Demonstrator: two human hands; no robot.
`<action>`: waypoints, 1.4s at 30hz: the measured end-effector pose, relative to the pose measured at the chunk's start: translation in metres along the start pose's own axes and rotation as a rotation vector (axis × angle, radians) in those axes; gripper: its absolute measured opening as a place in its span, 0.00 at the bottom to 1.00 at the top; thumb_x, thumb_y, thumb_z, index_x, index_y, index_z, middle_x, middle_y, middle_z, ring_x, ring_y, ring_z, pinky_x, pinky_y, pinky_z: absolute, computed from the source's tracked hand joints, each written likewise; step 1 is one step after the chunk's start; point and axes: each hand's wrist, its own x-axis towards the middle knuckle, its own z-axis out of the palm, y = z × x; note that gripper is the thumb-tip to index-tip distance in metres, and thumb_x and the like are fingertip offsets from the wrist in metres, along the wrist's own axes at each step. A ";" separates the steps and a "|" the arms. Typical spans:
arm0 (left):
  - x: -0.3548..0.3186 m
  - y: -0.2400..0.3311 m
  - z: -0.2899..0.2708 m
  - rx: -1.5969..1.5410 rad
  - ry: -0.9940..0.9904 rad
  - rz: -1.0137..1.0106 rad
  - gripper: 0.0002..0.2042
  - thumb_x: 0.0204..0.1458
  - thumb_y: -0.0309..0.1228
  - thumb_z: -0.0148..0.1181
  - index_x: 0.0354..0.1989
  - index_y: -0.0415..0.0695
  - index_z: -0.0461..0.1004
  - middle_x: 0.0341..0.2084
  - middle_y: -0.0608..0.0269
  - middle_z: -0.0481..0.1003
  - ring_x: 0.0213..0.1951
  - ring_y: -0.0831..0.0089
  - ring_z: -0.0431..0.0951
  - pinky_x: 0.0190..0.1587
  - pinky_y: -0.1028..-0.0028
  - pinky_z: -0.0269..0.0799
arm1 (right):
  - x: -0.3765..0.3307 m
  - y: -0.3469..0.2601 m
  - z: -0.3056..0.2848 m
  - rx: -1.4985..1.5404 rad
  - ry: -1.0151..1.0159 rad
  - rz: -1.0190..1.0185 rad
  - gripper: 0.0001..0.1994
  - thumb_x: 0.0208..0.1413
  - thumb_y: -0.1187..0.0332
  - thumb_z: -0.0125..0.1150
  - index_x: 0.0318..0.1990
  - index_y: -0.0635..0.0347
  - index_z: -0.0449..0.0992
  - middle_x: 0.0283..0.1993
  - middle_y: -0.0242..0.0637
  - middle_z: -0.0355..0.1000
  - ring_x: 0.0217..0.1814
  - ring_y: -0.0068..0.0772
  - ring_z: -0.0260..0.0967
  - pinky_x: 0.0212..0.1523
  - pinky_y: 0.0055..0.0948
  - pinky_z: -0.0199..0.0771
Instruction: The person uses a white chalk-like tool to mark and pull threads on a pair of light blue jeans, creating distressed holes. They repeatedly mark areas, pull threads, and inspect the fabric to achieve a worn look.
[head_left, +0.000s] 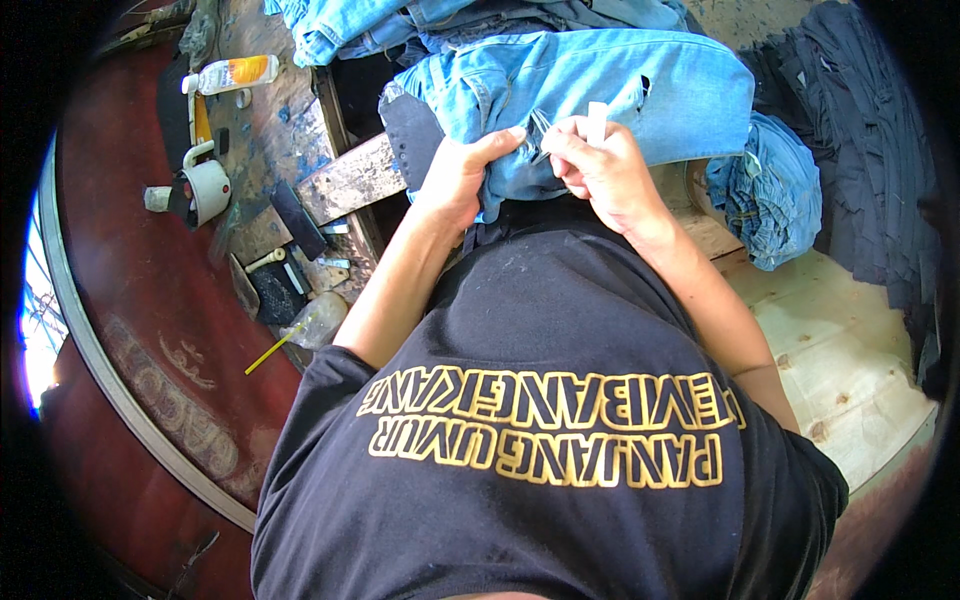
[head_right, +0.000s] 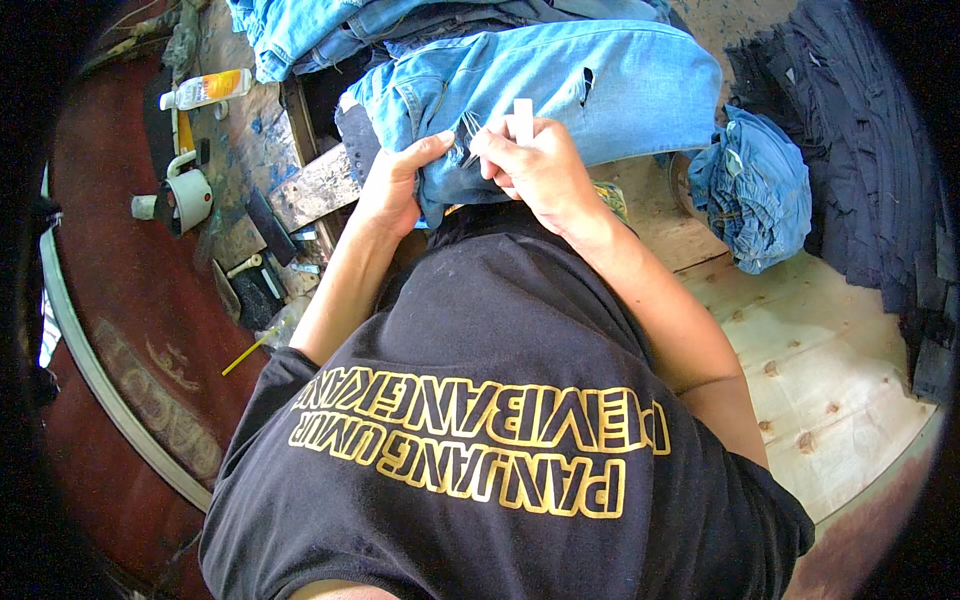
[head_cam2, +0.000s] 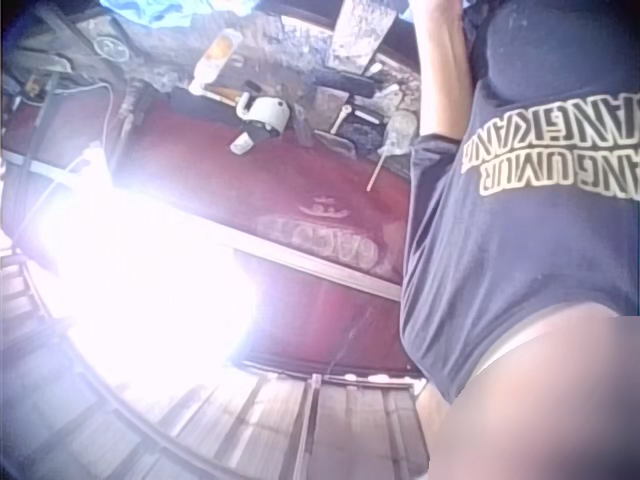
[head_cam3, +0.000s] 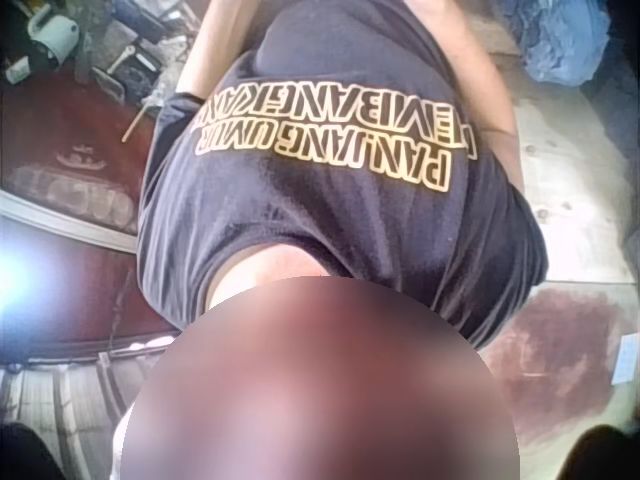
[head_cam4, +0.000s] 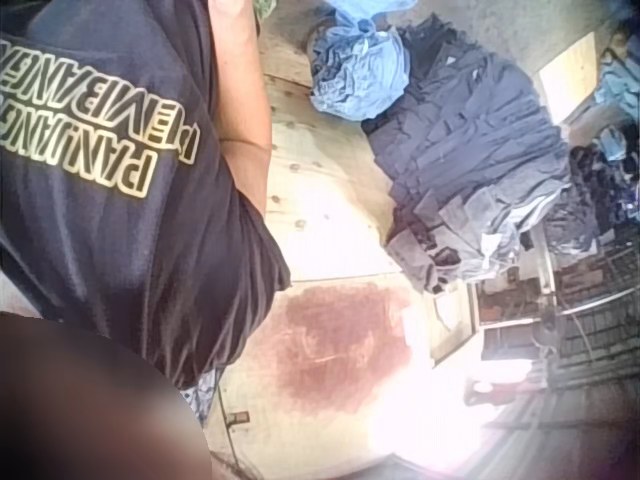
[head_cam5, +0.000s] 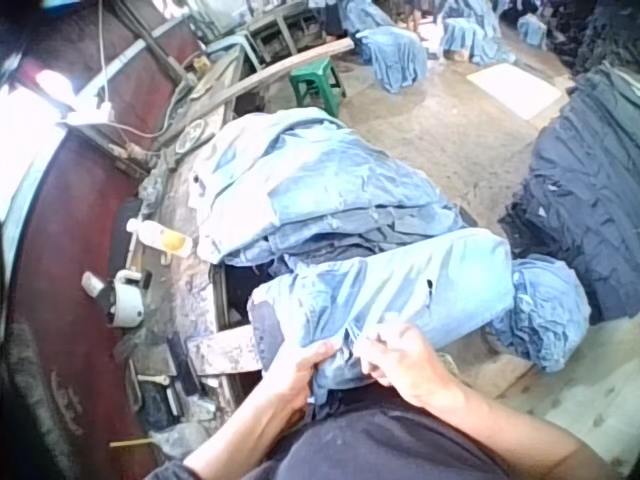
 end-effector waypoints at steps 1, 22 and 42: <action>0.000 0.000 0.000 -0.007 -0.005 0.013 0.21 0.55 0.29 0.72 0.56 0.35 0.78 0.46 0.57 0.83 0.45 0.68 0.84 0.53 0.66 0.80 | 0.000 0.000 0.000 0.022 0.012 0.054 0.15 0.64 0.59 0.69 0.28 0.56 0.77 0.25 0.25 0.72 0.21 0.13 0.61 0.20 0.17 0.58; 0.001 0.002 0.002 0.078 -0.017 0.105 0.26 0.55 0.27 0.73 0.62 0.34 0.74 0.52 0.57 0.81 0.50 0.68 0.81 0.58 0.66 0.77 | 0.006 -0.005 -0.004 0.022 -0.068 0.022 0.15 0.64 0.61 0.70 0.27 0.58 0.77 0.23 0.25 0.69 0.19 0.13 0.58 0.18 0.20 0.53; 0.005 0.009 -0.004 0.089 -0.065 0.157 0.31 0.56 0.27 0.74 0.67 0.33 0.70 0.58 0.55 0.78 0.56 0.64 0.79 0.64 0.64 0.73 | 0.004 0.001 -0.003 -0.039 0.011 0.006 0.12 0.64 0.60 0.70 0.32 0.57 0.80 0.25 0.24 0.70 0.21 0.12 0.60 0.20 0.18 0.54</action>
